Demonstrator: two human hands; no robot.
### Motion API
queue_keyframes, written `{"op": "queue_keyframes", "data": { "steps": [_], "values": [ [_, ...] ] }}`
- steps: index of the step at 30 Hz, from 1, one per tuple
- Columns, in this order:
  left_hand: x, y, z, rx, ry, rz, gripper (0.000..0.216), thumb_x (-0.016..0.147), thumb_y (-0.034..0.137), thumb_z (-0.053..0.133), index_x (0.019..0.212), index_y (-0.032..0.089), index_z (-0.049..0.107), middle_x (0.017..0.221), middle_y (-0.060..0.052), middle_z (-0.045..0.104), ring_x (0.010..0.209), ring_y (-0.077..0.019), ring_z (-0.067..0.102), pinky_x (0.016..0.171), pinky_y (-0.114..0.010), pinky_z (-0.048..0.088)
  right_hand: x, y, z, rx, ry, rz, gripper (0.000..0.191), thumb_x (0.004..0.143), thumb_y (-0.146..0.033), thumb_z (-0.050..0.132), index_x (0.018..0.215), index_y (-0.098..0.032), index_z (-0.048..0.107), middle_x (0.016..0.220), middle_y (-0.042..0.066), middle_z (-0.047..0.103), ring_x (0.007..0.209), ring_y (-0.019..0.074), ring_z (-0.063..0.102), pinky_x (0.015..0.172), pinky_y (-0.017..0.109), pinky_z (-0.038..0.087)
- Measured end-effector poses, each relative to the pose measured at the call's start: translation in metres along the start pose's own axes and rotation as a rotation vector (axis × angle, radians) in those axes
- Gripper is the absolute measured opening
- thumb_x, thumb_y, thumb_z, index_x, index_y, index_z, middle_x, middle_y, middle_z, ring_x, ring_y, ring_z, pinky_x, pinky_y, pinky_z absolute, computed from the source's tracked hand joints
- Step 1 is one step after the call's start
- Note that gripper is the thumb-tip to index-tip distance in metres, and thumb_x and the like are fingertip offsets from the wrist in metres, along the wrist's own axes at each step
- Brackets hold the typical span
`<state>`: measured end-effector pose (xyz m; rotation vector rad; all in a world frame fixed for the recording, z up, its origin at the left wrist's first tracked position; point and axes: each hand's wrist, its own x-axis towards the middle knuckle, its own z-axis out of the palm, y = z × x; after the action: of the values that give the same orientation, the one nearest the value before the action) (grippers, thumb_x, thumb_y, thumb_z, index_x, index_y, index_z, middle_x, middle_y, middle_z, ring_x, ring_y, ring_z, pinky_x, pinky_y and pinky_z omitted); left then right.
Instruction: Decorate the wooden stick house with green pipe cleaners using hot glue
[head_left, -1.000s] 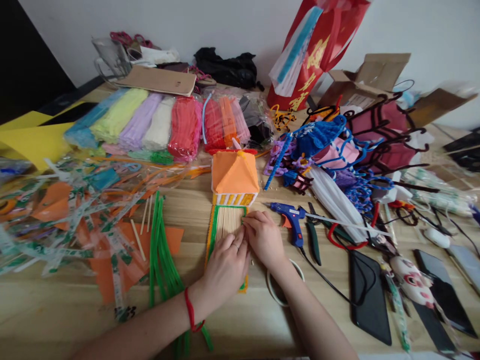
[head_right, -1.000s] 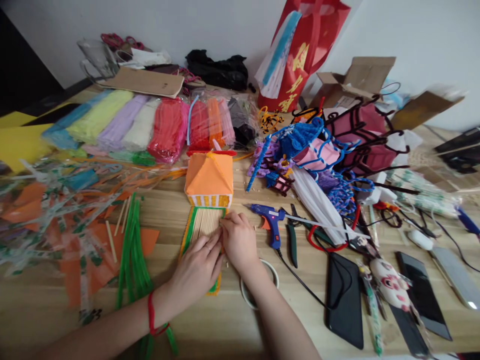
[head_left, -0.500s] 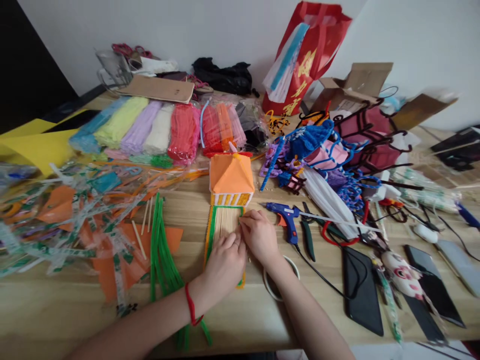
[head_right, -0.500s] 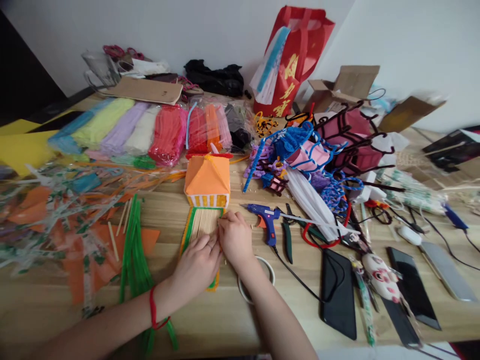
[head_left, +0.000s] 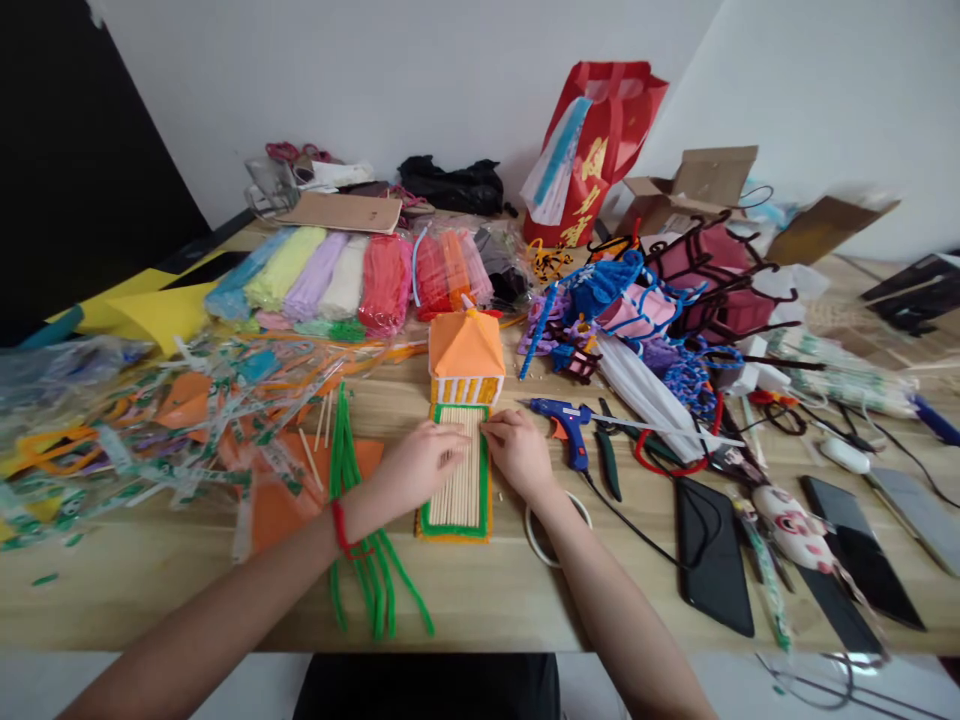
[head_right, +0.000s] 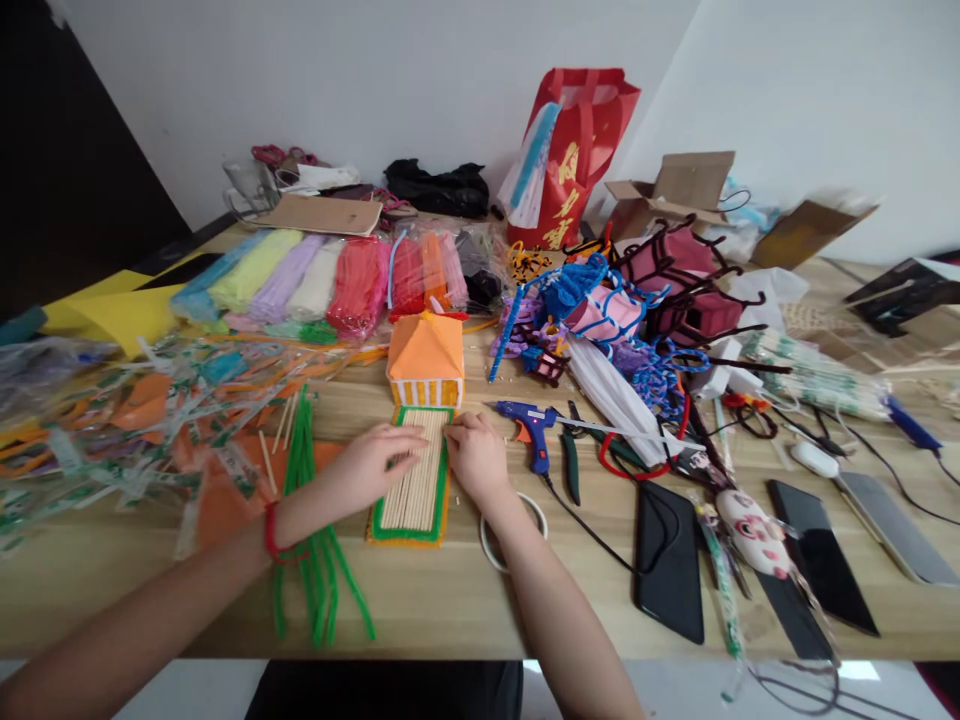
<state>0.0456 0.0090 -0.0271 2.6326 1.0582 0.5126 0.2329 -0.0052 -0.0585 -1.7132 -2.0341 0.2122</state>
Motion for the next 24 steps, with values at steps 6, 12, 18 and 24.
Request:
{"op": "queue_keyframes", "data": {
  "steps": [6, 12, 18, 24],
  "values": [
    [-0.023, -0.058, -0.064, 0.559, -0.263, -0.604, 0.044, 0.088, 0.043, 0.041, 0.075, 0.011, 0.066, 0.076, -0.018, 0.067, 0.075, -0.0333, 0.064, 0.061, -0.039, 0.048, -0.002, 0.000, -0.001, 0.009, 0.037, -0.006, 0.020, 0.086, -0.017, 0.056, 0.079, -0.022, 0.074, 0.086, 0.004, 0.071, 0.084, 0.0190, 0.058, 0.071, 0.027, 0.044],
    [-0.026, -0.085, -0.068, 0.515, -0.511, -0.641, 0.056, 0.085, 0.058, 0.038, 0.074, 0.010, 0.067, 0.075, -0.022, 0.067, 0.075, -0.0356, 0.065, 0.060, -0.038, 0.046, -0.004, 0.009, -0.017, 0.064, 0.199, 0.105, 0.016, 0.086, -0.022, 0.054, 0.082, -0.019, 0.069, 0.084, 0.005, 0.070, 0.079, 0.0175, 0.061, 0.070, 0.026, 0.043],
    [-0.010, -0.100, -0.065, 0.416, -0.508, -0.495, 0.044, 0.087, 0.044, 0.039, 0.067, 0.016, 0.065, 0.068, -0.014, 0.068, 0.065, -0.0265, 0.064, 0.057, -0.032, 0.040, -0.012, 0.035, -0.053, -0.105, 0.201, 0.516, 0.034, 0.086, -0.048, 0.051, 0.072, -0.019, 0.063, 0.069, 0.005, 0.066, 0.064, 0.0192, 0.060, 0.057, 0.027, 0.037],
    [0.013, -0.092, -0.087, 0.111, -0.372, -0.412, 0.047, 0.088, 0.048, 0.035, 0.069, 0.020, 0.067, 0.064, -0.002, 0.068, 0.053, -0.0155, 0.057, 0.053, -0.025, 0.036, -0.021, 0.051, -0.052, -0.319, 0.051, 0.693, 0.044, 0.082, -0.052, 0.056, 0.093, -0.009, 0.061, 0.094, 0.020, 0.064, 0.085, 0.0292, 0.063, 0.065, 0.032, 0.043]
  ]
}}
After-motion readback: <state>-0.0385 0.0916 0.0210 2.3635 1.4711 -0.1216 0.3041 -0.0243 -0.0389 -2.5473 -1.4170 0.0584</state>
